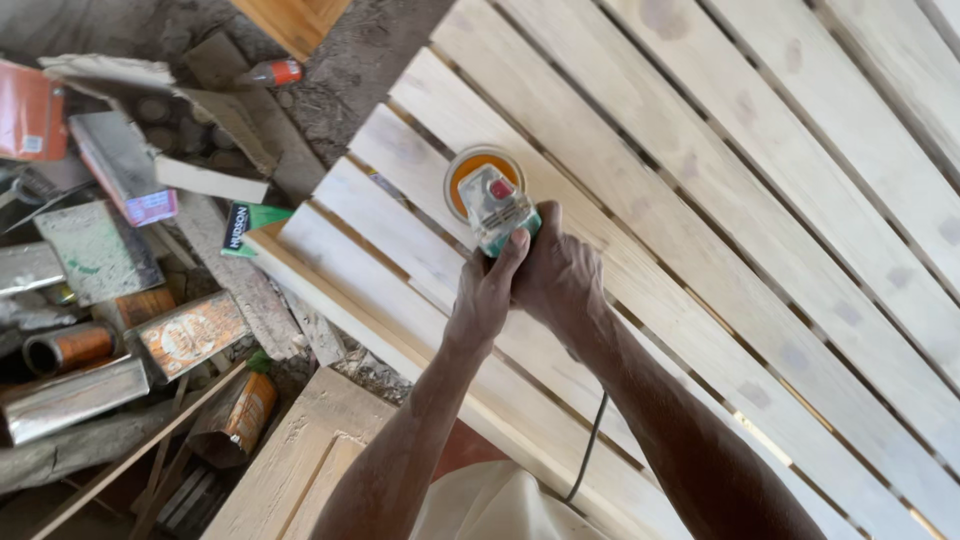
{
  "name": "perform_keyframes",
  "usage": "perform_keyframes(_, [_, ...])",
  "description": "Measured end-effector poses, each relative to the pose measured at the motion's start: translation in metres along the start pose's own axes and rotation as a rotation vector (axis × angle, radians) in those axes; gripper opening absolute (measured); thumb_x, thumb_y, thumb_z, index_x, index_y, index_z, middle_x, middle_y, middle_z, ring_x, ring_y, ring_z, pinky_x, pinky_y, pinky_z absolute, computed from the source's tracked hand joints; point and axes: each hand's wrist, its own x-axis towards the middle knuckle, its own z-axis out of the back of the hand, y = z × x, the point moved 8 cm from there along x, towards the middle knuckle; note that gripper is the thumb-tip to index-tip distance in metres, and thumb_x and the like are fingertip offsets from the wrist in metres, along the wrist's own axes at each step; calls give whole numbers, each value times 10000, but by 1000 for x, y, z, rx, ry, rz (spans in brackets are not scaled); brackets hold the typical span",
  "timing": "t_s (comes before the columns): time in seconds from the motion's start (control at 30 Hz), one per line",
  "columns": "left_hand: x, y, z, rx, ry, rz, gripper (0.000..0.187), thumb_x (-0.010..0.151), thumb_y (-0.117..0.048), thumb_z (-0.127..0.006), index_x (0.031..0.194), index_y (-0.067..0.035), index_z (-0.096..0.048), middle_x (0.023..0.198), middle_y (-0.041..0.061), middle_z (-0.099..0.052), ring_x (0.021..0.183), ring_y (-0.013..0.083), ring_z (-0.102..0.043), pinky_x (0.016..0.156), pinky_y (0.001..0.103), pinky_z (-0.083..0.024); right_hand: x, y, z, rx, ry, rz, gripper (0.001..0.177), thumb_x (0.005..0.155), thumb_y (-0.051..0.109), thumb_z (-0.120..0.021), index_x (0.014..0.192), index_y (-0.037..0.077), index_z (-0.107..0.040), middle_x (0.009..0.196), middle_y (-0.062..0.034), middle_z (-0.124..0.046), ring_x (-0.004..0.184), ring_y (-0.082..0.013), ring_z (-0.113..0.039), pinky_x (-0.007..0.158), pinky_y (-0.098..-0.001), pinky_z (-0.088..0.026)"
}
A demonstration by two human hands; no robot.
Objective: The person sands the surface of a wooden structure using an angle grinder with a sanding disc.
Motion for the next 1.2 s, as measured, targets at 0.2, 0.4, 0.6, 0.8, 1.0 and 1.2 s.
perform_keyframes(0.2, [55, -26, 46, 14, -97, 65, 1029, 779, -776, -532, 1387, 54, -502, 1159, 247, -671, 967, 307, -754, 668, 367, -694, 66, 57, 1, -16, 17, 76, 529, 920, 362, -674, 1151, -8, -374, 739, -207, -709, 616, -379, -735, 575, -511, -598])
perform_keyframes(0.4, [64, -35, 91, -64, -205, 28, 1130, 768, -838, -561, 1400, 95, -484, 1225, 256, -664, 1058, 288, -737, 724, 378, -698, 91, 97, -18, -118, 4, 177, 470, 939, 308, -649, 1186, 7, -387, 742, -212, -712, 610, -390, -717, 580, -546, -562])
perform_keyframes(0.6, [32, -1, 67, 151, -273, 146, 921, 907, -716, -511, 1270, 110, -695, 993, 301, -735, 908, 342, -733, 621, 354, -574, 49, 73, -8, -116, 20, 163, 611, 767, 311, -725, 1200, 50, -381, 787, -237, -724, 704, -456, -706, 647, -601, -541])
perform_keyframes(0.8, [1, -17, 68, -9, -264, -214, 930, 936, -724, -599, 1331, 118, -619, 1207, 232, -725, 1099, 235, -679, 900, 308, -547, 33, 65, -29, -124, 33, 141, 548, 875, 310, -716, 1214, 44, -378, 890, -253, -721, 767, -471, -716, 691, -610, -547])
perform_keyframes(1.0, [52, -25, 115, 106, -341, 80, 905, 862, -701, -563, 1192, 130, -699, 974, 282, -775, 870, 280, -763, 681, 355, -601, 85, 109, -31, -186, 17, 170, 728, 685, 283, -829, 1176, 20, -360, 870, -270, -725, 821, -483, -704, 758, -603, -543])
perform_keyframes(1.2, [15, -33, 90, -23, -355, -278, 910, 954, -706, -639, 1280, 144, -649, 1154, 274, -755, 1074, 269, -713, 857, 328, -560, 50, 91, -28, -193, 20, 120, 576, 889, 349, -722, 1261, 85, -371, 863, -285, -715, 822, -513, -693, 749, -662, -511])
